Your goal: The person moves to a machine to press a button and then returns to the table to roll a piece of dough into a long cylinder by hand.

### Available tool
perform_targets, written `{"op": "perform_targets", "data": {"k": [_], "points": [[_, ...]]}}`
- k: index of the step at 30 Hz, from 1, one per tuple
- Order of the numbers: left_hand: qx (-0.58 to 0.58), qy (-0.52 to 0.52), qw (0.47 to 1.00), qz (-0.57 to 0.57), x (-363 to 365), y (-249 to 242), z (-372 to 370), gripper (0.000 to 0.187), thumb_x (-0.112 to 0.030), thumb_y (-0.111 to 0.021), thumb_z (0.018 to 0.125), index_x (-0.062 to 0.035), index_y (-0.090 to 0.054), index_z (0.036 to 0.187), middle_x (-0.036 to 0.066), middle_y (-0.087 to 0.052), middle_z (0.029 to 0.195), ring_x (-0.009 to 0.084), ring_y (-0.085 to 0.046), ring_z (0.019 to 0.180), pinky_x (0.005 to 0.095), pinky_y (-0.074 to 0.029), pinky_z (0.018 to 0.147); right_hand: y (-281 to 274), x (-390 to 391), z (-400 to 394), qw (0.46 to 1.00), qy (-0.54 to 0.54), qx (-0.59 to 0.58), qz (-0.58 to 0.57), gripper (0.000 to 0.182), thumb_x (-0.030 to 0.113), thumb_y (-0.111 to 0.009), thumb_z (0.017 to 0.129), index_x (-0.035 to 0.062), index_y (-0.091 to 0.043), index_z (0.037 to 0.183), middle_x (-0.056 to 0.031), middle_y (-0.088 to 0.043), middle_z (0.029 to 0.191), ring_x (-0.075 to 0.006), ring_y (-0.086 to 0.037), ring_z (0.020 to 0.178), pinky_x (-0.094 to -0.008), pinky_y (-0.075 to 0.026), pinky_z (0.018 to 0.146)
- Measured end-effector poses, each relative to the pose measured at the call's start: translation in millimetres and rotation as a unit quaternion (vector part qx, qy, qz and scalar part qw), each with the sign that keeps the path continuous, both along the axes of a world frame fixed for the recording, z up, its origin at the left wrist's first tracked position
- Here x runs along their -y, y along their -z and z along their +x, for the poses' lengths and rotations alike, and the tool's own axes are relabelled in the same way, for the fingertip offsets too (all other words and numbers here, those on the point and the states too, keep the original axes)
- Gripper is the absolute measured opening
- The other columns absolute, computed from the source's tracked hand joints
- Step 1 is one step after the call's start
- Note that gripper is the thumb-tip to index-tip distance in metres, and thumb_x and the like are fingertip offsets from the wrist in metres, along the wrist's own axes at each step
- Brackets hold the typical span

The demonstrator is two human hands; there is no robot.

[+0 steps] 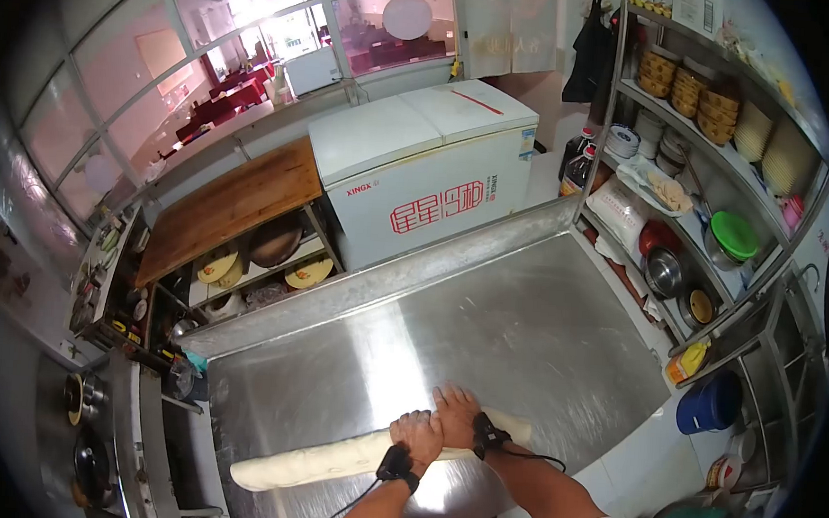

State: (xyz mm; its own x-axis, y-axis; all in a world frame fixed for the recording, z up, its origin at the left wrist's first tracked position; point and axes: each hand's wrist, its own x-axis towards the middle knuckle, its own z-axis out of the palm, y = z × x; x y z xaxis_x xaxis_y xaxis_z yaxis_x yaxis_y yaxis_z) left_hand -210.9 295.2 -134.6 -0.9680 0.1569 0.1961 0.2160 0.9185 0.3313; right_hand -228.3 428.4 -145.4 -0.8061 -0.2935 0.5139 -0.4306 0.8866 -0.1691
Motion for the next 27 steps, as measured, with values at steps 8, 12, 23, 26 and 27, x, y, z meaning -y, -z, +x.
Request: {"op": "perform_targets", "data": {"k": [8, 12, 23, 26, 27], "points": [[0.02, 0.109, 0.987, 0.114, -24, -19, 114, 0.029, -0.028, -0.052, 0.096, -0.0063, -0.066, 0.081, 0.015, -0.065, 0.086, 0.0372, -0.062, 0.084, 0.0517, -0.047, 0.074, -35, -25, 165, 0.988, -0.02, 0.123, -0.093, 0.027, 0.026, -0.065, 0.082, 0.0088, -0.07, 0.103, -0.0093, -0.068, 0.108, -0.0284, -0.063, 0.102, -0.0444, -0.047, 0.098], [0.058, 0.131, 0.989, 0.042, -23, 0, 83, 0.037, -0.036, -0.056, 0.092, -0.0086, -0.07, 0.114, 0.015, -0.071, 0.099, 0.0388, -0.064, 0.097, 0.0526, -0.046, 0.088, -22, -34, 122, 0.991, -0.033, 0.108, -0.066, 0.023, 0.023, -0.065, 0.083, 0.009, -0.069, 0.101, -0.0079, -0.066, 0.104, -0.0268, -0.062, 0.1, -0.0415, -0.049, 0.089], [0.055, 0.018, 0.998, 0.01, -53, 18, -36, 0.028, -0.022, -0.052, 0.095, -0.004, -0.072, 0.106, 0.018, -0.072, 0.09, 0.0384, -0.068, 0.087, 0.0506, -0.054, 0.078, 15, -58, -16, 0.969, -0.089, 0.181, -0.145, 0.031, 0.033, -0.072, 0.079, 0.0046, -0.065, 0.088, -0.0127, -0.067, 0.088, -0.0311, -0.065, 0.093, -0.0447, -0.051, 0.084], [0.058, 0.0, 0.998, 0.013, -60, 11, -49, 0.027, -0.022, -0.052, 0.095, -0.0041, -0.072, 0.099, 0.018, -0.072, 0.089, 0.0382, -0.068, 0.086, 0.0504, -0.055, 0.078, 3, -61, -25, 0.959, -0.078, 0.237, -0.136, 0.035, 0.038, -0.069, 0.082, 0.0054, -0.066, 0.093, -0.0142, -0.067, 0.092, -0.0328, -0.064, 0.1, -0.0457, -0.049, 0.091], [0.071, -0.008, 0.997, 0.014, -58, 16, -44, 0.026, -0.023, -0.052, 0.095, -0.0045, -0.071, 0.095, 0.018, -0.072, 0.088, 0.038, -0.068, 0.087, 0.0505, -0.055, 0.078, 9, -56, -14, 0.962, -0.079, 0.226, -0.133, 0.035, 0.038, -0.069, 0.082, 0.0054, -0.066, 0.093, -0.0142, -0.067, 0.092, -0.0328, -0.064, 0.1, -0.0457, -0.049, 0.091]]}}
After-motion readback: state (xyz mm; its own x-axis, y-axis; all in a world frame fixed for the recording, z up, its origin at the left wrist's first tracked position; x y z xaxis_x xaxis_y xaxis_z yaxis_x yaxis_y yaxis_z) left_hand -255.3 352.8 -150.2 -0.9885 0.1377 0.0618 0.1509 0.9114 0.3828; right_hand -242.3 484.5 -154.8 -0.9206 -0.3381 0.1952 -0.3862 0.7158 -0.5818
